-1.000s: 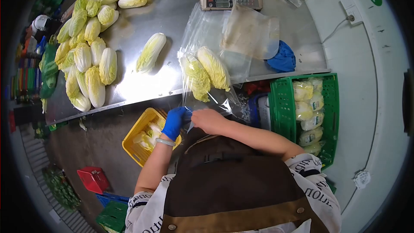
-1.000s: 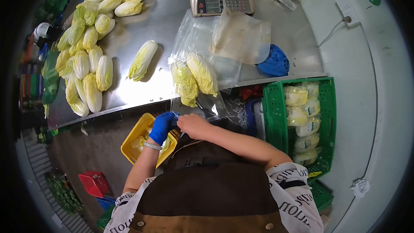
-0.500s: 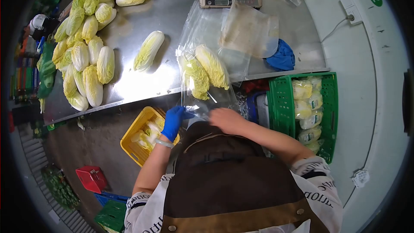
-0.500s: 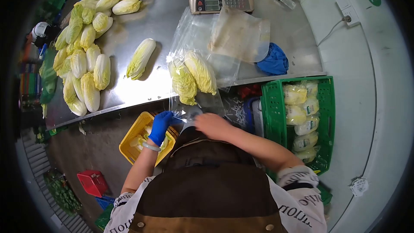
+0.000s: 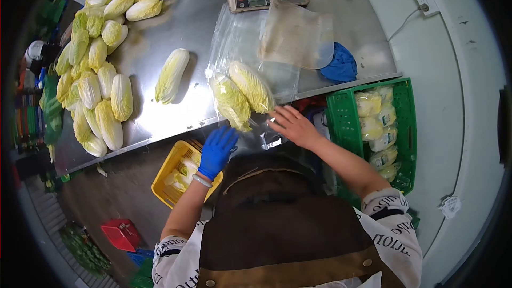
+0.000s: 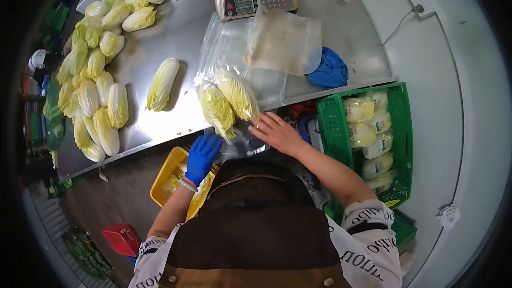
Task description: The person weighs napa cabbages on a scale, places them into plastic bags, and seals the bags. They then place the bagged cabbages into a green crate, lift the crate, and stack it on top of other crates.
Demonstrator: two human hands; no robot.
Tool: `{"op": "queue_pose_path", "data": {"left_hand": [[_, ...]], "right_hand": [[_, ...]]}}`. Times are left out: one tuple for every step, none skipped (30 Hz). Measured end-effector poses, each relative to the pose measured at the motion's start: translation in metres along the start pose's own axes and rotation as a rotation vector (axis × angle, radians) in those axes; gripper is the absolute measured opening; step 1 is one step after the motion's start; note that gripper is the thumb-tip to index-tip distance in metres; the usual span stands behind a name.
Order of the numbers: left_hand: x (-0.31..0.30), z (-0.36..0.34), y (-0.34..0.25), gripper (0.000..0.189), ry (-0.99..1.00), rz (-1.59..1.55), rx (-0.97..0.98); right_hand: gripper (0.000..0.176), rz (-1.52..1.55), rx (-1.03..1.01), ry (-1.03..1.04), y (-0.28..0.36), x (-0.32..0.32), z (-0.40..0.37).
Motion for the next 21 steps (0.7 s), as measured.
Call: {"op": "queue_pose_path", "data": {"left_hand": [[0.005,0.0,0.004,0.049,0.051,-0.077,0.031],[0.009,-0.001,0.009,0.048,0.101,-0.155,0.059],[-0.013,0.001,0.016,0.032,-0.008,-0.242,-0.004],[-0.022,0.002,0.033,0.026,-0.038,-0.527,-0.159],[-0.027,0.001,0.05,0.023,-0.066,-0.811,-0.317],[-0.028,0.0,0.061,0.021,-0.094,-1.092,-0.48],[-0.032,0.003,0.063,0.027,-0.096,-1.217,-0.645],[-0.026,0.005,0.071,0.028,-0.062,-1.243,-0.754],[-0.021,0.007,0.078,0.03,-0.029,-1.266,-0.861],[-0.016,0.008,0.084,0.031,0.003,-1.285,-0.968],[-0.005,0.01,0.089,0.034,-0.122,-1.336,-1.039],[0.03,-0.005,0.112,0.03,-0.09,-1.388,-1.105],[0.056,-0.01,0.123,0.03,-0.136,-1.429,-1.111],[0.077,-0.015,0.133,0.03,-0.18,-1.469,-1.116],[0.085,-0.012,0.132,0.03,-0.2,-1.564,-1.126],[0.088,-0.016,0.135,0.03,-0.207,-1.565,-1.155],[0.09,-0.02,0.137,0.029,-0.21,-1.566,-1.183],[0.088,-0.017,0.137,0.029,-0.211,-1.567,-1.202],[0.093,-0.024,0.143,0.03,-0.228,-1.607,-1.239],[0.095,-0.026,0.151,0.028,-0.248,-1.616,-1.233],[0.096,-0.029,0.163,0.029,-0.108,-1.485,-1.113]], "right_hand": [[0.035,0.068,-0.113,-0.029,0.005,0.005,0.004],[0.029,0.221,-0.039,-0.022,-0.008,0.016,0.005],[0.024,0.375,0.033,-0.011,-0.021,0.029,0.001],[0.021,0.529,0.107,0.001,-0.03,0.028,0.005],[0.024,0.767,0.378,0.03,-0.051,0.034,0.003],[0.028,0.988,0.548,0.116,-0.06,0.043,0.003],[0.032,1.207,0.72,0.204,-0.065,0.053,0.0],[0.036,1.424,0.892,0.292,-0.063,0.065,-0.004],[0.05,1.459,1.076,0.271,-0.062,0.071,-0.005],[0.051,1.473,1.125,0.303,-0.058,0.083,-0.008],[0.052,1.488,1.175,0.336,-0.052,0.105,-0.015],[0.053,1.503,1.224,0.37,-0.045,0.122,-0.02],[0.053,1.414,1.303,0.352,-0.042,0.128,-0.023],[0.053,1.401,1.318,0.34,-0.041,0.129,-0.022],[0.054,1.388,1.337,0.325,-0.041,0.129,-0.022],[0.054,1.376,1.36,0.311,-0.041,0.129,-0.026],[0.046,1.388,1.379,0.33,-0.042,0.14,-0.034],[0.04,1.171,1.332,0.203,-0.057,0.129,-0.034],[0.036,0.948,1.283,0.08,-0.068,0.107,-0.03],[0.034,0.783,1.152,-0.004,-0.07,0.084,-0.023],[0.037,0.6,1.035,-0.089,-0.071,0.053,-0.013]]}}
Point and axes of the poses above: each hand's wrist, its own z-axis towards the middle knuckle, its own x-axis out of the palm, y = z × x, the point moved 9 cm from there along z, towards the middle knuckle, and after that the axes turned 13 degrees about -z, right-handed, at the moved point
